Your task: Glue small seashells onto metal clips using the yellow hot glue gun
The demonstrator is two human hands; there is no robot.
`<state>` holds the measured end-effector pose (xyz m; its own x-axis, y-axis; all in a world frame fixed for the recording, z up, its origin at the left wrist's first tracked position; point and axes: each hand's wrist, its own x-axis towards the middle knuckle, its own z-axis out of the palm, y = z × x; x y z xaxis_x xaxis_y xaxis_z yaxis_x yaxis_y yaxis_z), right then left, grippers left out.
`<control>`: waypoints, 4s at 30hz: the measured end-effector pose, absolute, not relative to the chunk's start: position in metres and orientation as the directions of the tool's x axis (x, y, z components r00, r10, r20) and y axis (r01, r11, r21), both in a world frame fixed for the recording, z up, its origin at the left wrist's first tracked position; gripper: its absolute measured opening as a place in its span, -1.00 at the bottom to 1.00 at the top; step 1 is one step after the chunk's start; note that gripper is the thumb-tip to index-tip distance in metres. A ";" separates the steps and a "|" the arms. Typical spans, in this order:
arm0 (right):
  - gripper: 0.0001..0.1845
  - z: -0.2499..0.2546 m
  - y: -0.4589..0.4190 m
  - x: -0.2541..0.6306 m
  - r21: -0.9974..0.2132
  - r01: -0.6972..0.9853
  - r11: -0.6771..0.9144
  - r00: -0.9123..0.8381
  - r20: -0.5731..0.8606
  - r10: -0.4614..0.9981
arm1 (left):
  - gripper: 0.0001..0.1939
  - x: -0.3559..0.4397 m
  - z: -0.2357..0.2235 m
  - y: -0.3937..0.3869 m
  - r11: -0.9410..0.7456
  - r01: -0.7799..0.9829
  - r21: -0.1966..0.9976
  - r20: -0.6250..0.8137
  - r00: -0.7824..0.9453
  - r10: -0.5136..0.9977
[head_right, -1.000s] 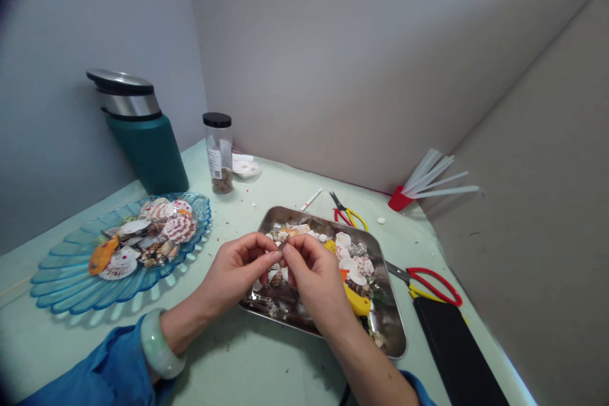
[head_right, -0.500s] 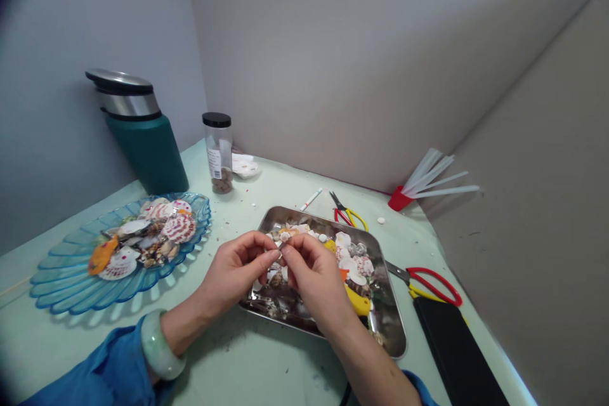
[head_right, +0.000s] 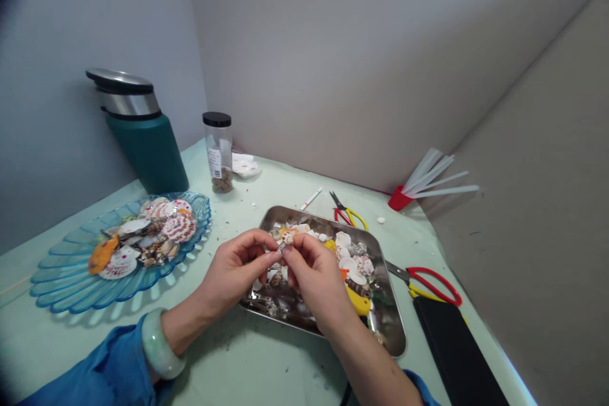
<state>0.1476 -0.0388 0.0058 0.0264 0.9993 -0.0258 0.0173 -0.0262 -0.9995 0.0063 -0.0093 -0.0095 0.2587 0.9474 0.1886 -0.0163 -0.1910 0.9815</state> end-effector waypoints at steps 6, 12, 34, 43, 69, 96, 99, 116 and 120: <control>-0.78 0.009 -0.039 0.146 -0.999 0.025 -0.028 0.036 -0.028 0.999 | -0.88 0.007 -0.010 -0.010 -0.188 -0.056 0.981 0.196 0.249 0.948; -0.74 0.014 -0.040 0.145 -0.998 0.056 -0.030 0.028 -0.028 0.999 | -0.85 0.007 -0.013 -0.010 -0.160 -0.095 0.983 0.178 0.237 0.955; -0.50 0.009 -0.076 0.207 -0.070 0.991 -0.114 0.117 0.037 0.992 | -0.86 0.007 -0.017 -0.009 -0.299 0.001 0.954 0.295 0.152 0.943; -0.61 0.014 -0.078 0.223 -0.372 0.924 -0.092 0.114 0.039 0.993 | -0.88 0.007 -0.022 -0.007 -0.335 0.048 0.941 0.325 0.151 0.934; -0.84 0.005 -0.094 0.202 -0.775 0.591 0.224 0.074 0.328 0.942 | -0.92 0.005 -0.015 -0.007 -0.486 0.142 0.862 0.471 0.128 0.873; -0.80 0.001 -0.092 0.200 -0.605 0.702 0.377 -0.176 0.365 0.914 | -0.92 0.005 -0.019 -0.007 -0.411 0.113 0.905 0.403 0.087 0.911; -0.79 0.001 -0.091 0.200 -0.593 0.702 0.395 -0.189 0.380 0.906 | -0.92 0.005 -0.017 -0.007 -0.398 0.122 0.909 0.390 0.088 0.917; -0.80 0.002 -0.090 0.199 -0.560 0.709 0.428 -0.228 0.392 0.891 | -0.92 0.005 -0.018 -0.007 -0.419 0.143 0.897 0.410 0.093 0.908; -0.80 0.002 -0.091 0.199 -0.556 0.715 0.424 -0.224 0.393 0.892 | -0.93 0.005 -0.019 -0.007 -0.417 0.140 0.898 0.408 0.092 0.908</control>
